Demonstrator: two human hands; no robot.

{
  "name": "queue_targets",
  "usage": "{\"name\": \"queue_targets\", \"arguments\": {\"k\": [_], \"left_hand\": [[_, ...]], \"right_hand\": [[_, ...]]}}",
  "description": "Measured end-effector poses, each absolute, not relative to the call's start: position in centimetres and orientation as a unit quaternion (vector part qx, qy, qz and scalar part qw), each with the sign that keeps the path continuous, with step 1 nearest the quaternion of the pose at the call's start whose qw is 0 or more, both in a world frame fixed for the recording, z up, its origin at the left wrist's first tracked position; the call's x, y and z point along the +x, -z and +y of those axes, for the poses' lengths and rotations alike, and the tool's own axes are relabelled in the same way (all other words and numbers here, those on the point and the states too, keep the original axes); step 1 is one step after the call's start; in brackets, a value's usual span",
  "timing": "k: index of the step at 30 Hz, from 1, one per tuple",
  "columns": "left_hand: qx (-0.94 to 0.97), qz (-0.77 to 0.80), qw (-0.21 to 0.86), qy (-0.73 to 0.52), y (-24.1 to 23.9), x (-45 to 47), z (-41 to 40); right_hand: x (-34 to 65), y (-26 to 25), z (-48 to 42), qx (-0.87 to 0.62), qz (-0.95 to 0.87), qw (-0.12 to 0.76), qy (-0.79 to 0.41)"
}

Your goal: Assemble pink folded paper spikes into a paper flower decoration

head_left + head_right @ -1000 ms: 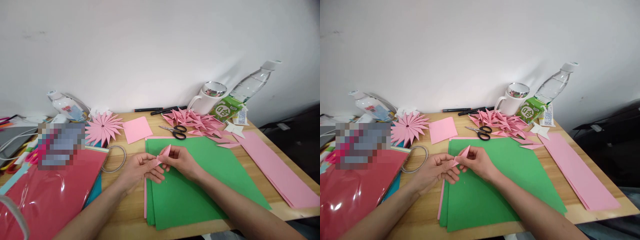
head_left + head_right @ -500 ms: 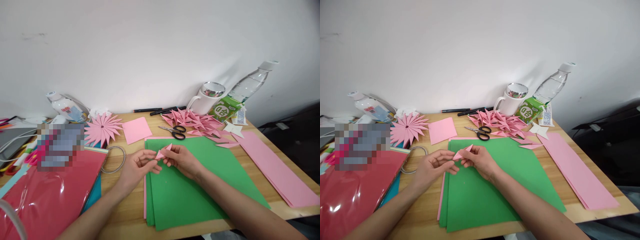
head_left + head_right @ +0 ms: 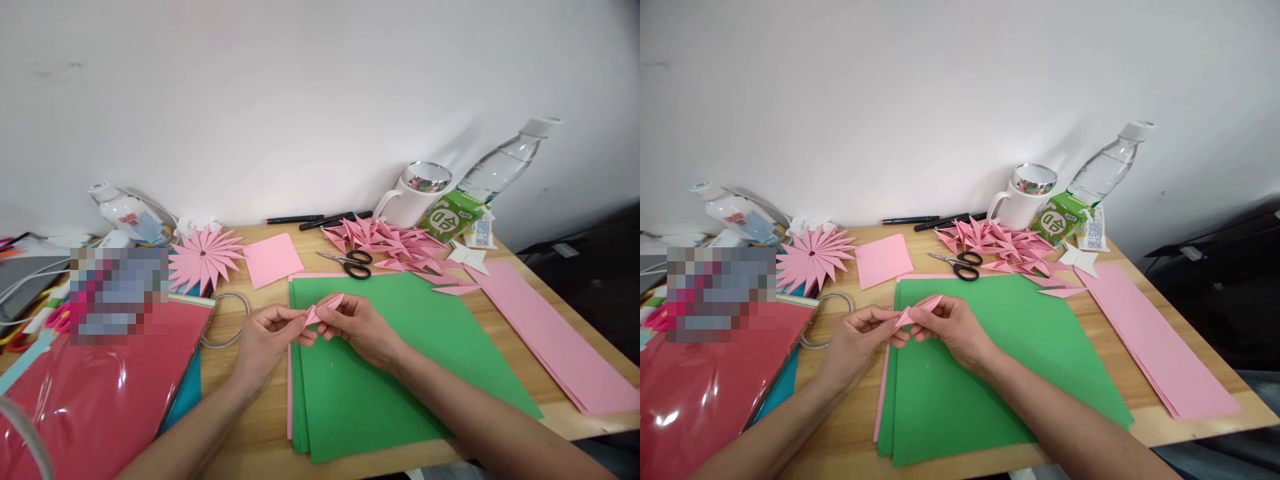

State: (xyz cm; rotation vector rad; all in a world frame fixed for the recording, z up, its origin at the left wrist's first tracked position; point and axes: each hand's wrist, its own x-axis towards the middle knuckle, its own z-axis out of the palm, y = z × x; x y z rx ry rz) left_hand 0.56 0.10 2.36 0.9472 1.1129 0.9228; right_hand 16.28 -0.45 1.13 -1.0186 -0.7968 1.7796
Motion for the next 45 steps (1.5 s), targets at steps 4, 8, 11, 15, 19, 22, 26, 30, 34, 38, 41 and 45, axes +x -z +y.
{"name": "queue_targets", "arguments": {"k": [4,8,11,15,19,22,26,30,34,38,41,45], "left_hand": [[0.39,0.496,0.663,-0.403,-2.8,0.7,0.0],[0.384,0.485,0.687,-0.38,-3.3,0.6,-0.1],[0.397,0.469,0.698,-0.367,-3.3,0.4,-0.1],[0.417,0.451,0.706,-0.352,-3.3,0.2,0.0],[0.444,0.443,0.701,-0.339,-3.4,0.2,0.2],[0.461,0.462,0.685,-0.324,-3.5,0.2,0.3],[0.497,0.48,0.659,-0.299,-3.4,0.3,0.2],[0.561,0.461,0.622,-0.292,-3.1,0.3,0.1],[0.56,0.44,0.659,-0.241,-3.1,0.1,0.0],[0.519,0.456,0.695,-0.201,-3.3,0.4,0.0],[0.478,0.487,0.697,-0.221,-3.3,0.7,-0.1],[0.485,0.499,0.675,-0.244,-3.2,0.7,-0.1]], "right_hand": [[16.2,-1.2,-0.6,-0.424,-0.37,0.475,-0.677],[16.3,-1.3,-0.6,-0.443,-0.393,0.455,-0.665],[16.6,-1.4,-0.4,-0.461,-0.401,0.442,-0.657],[16.9,-1.3,-0.2,-0.472,-0.395,0.443,-0.651],[17.0,-1.2,-0.1,-0.482,-0.4,0.447,-0.639],[17.0,-1.2,-0.1,-0.472,-0.425,0.438,-0.636],[17.0,-1.4,-0.2,-0.461,-0.476,0.427,-0.615],[17.2,-1.4,-0.2,-0.455,-0.507,0.4,-0.614],[17.3,-1.2,-0.4,-0.448,-0.511,0.372,-0.632],[17.1,-0.9,-0.6,-0.433,-0.505,0.358,-0.655],[17.0,-0.8,-0.5,-0.433,-0.489,0.368,-0.662],[17.4,-1.2,0.1,-0.432,-0.469,0.402,-0.656]]}}
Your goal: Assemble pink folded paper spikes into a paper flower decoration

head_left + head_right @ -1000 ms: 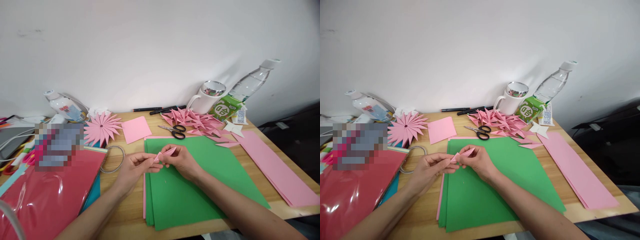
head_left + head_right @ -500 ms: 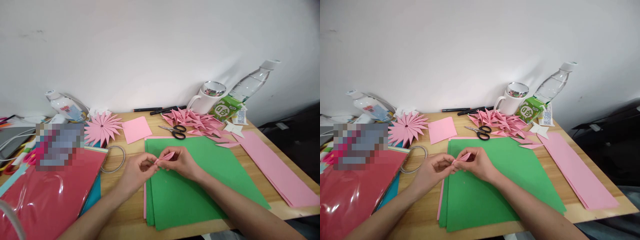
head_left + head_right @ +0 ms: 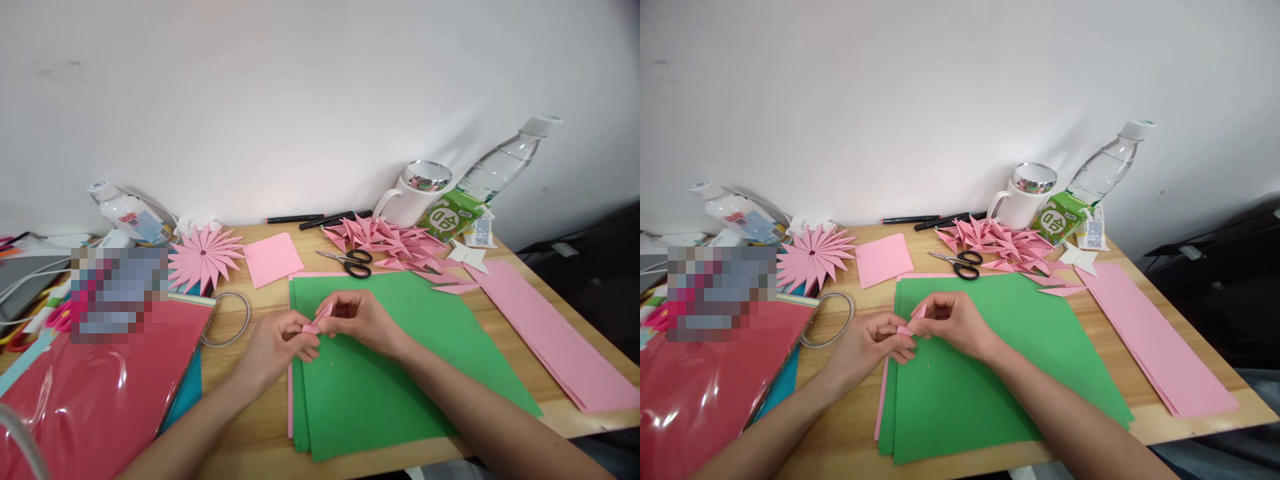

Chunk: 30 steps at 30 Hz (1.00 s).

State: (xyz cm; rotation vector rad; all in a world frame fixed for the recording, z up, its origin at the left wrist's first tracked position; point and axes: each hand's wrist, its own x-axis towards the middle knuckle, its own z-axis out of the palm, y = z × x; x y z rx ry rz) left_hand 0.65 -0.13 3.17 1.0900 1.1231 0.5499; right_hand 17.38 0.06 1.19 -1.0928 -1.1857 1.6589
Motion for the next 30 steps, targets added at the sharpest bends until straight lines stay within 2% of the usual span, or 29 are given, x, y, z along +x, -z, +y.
{"name": "queue_targets", "arguments": {"k": [9,18,25,30], "left_hand": [[0.522,0.492,0.653,-0.243,-3.07,0.27,0.03],[0.521,0.486,0.667,-0.217,-3.11,0.2,0.08],[0.499,0.477,0.703,-0.174,-3.36,-0.05,0.41],[0.488,0.443,0.734,-0.164,-3.19,-0.27,0.61]], "right_hand": [[17.98,-1.48,0.37,-0.449,-0.487,0.445,-0.602],[17.96,-1.48,0.4,-0.444,-0.48,0.454,-0.605],[18.25,-1.92,0.64,-0.445,-0.499,0.39,-0.632],[17.76,-1.77,0.55,-0.478,-0.499,0.413,-0.593]]}}
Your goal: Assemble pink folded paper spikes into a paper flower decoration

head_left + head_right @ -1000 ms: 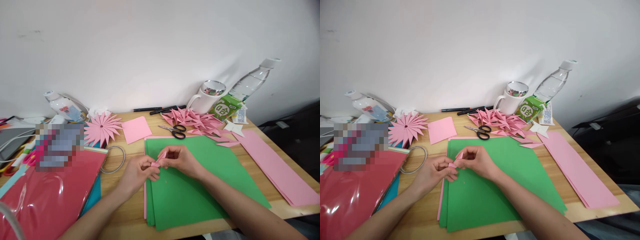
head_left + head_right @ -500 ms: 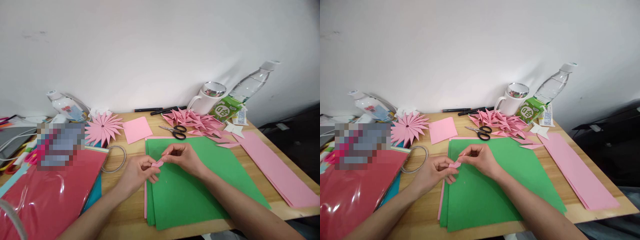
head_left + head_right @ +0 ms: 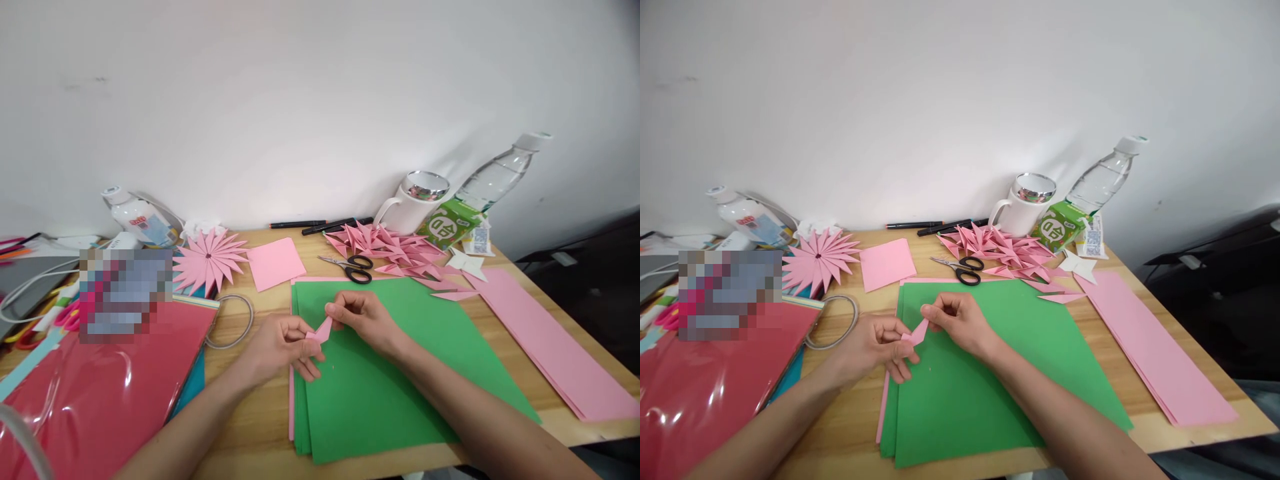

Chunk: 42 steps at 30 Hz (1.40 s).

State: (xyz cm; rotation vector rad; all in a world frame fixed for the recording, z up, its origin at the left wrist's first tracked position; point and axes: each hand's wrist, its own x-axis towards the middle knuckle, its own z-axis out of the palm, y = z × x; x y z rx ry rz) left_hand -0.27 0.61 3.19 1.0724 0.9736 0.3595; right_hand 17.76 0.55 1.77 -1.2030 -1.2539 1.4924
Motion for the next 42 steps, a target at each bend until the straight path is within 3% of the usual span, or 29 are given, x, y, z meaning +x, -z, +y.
{"name": "queue_targets", "arguments": {"k": [5,11,30,35,42], "left_hand": [[0.473,0.431,0.75,-0.169,-3.1,-0.5,0.6],[0.48,0.412,0.758,-0.161,-2.9,-0.7,0.7],[0.553,0.395,0.714,-0.168,-3.3,-0.8,0.1],[0.528,0.406,0.718,-0.203,-3.0,-0.6,0.3],[0.465,0.399,0.741,-0.273,-1.8,-0.7,1.0]], "right_hand": [[17.4,-1.3,0.6,-0.493,-0.493,0.401,-0.595],[17.7,-1.3,0.5,-0.438,-0.529,0.314,-0.655],[17.1,-1.1,0.4,-0.446,-0.497,0.336,-0.664],[17.1,-0.8,0.5,-0.476,-0.496,0.399,-0.606],[19.7,-0.8,2.4,-0.528,-0.413,0.607,-0.427]]}}
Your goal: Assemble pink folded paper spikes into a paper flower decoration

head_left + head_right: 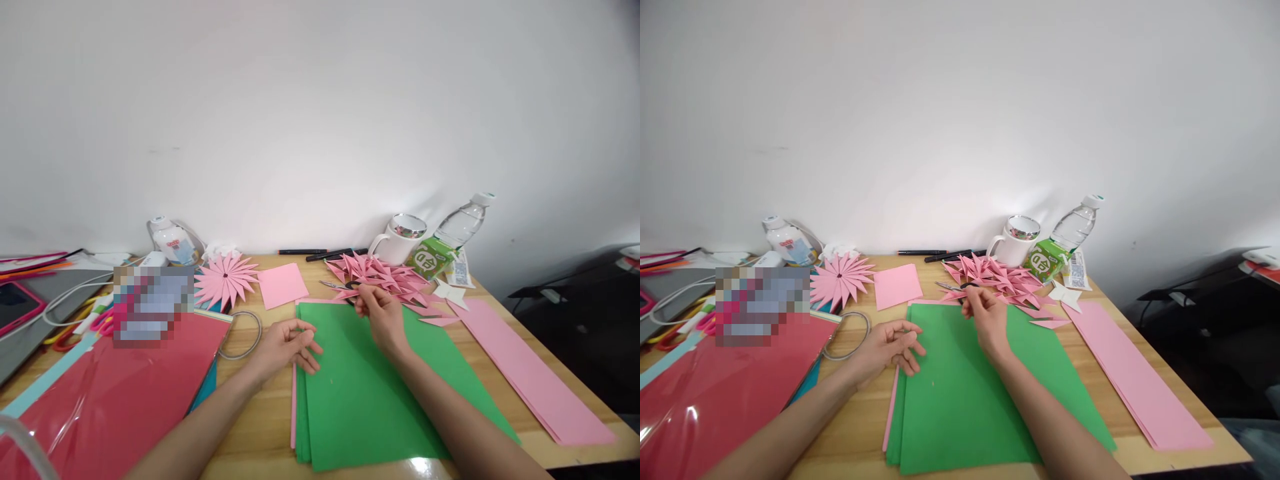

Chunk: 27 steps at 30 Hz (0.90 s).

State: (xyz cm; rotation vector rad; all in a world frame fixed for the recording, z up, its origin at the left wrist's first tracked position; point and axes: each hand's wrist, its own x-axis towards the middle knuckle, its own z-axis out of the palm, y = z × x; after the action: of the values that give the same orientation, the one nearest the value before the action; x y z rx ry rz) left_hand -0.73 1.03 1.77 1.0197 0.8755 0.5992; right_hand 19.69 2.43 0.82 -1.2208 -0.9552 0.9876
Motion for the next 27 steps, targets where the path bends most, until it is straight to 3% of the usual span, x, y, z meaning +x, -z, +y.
{"name": "queue_targets", "arguments": {"k": [8,10,14,17,20,22,27], "left_hand": [[0.497,0.361,0.733,-0.293,-1.1,-0.8,0.9],[0.587,0.368,0.655,-0.302,-1.1,-0.8,0.6],[0.844,0.303,0.361,-0.255,-0.8,-1.1,0.3],[0.912,0.262,0.238,-0.206,-0.4,-1.3,0.4],[0.921,0.265,0.2,-0.201,-0.2,-1.4,0.7],[0.925,0.261,0.189,-0.204,-0.2,-1.4,0.8],[0.932,0.25,0.162,-0.205,-0.3,-1.5,0.8]], "right_hand": [[21.7,-0.3,3.6,-0.606,-0.427,0.631,-0.231],[22.4,-0.3,3.7,-0.624,-0.422,0.633,-0.177],[24.7,-0.9,3.4,-0.647,-0.425,0.626,-0.09],[27.5,-1.2,2.4,-0.673,-0.424,0.606,-0.006],[30.9,-0.3,1.2,-0.748,-0.452,0.475,0.101],[33.0,0.9,0.6,-0.77,-0.49,0.406,0.054],[35.7,3.2,1.3,-0.745,-0.581,0.328,-0.021]]}}
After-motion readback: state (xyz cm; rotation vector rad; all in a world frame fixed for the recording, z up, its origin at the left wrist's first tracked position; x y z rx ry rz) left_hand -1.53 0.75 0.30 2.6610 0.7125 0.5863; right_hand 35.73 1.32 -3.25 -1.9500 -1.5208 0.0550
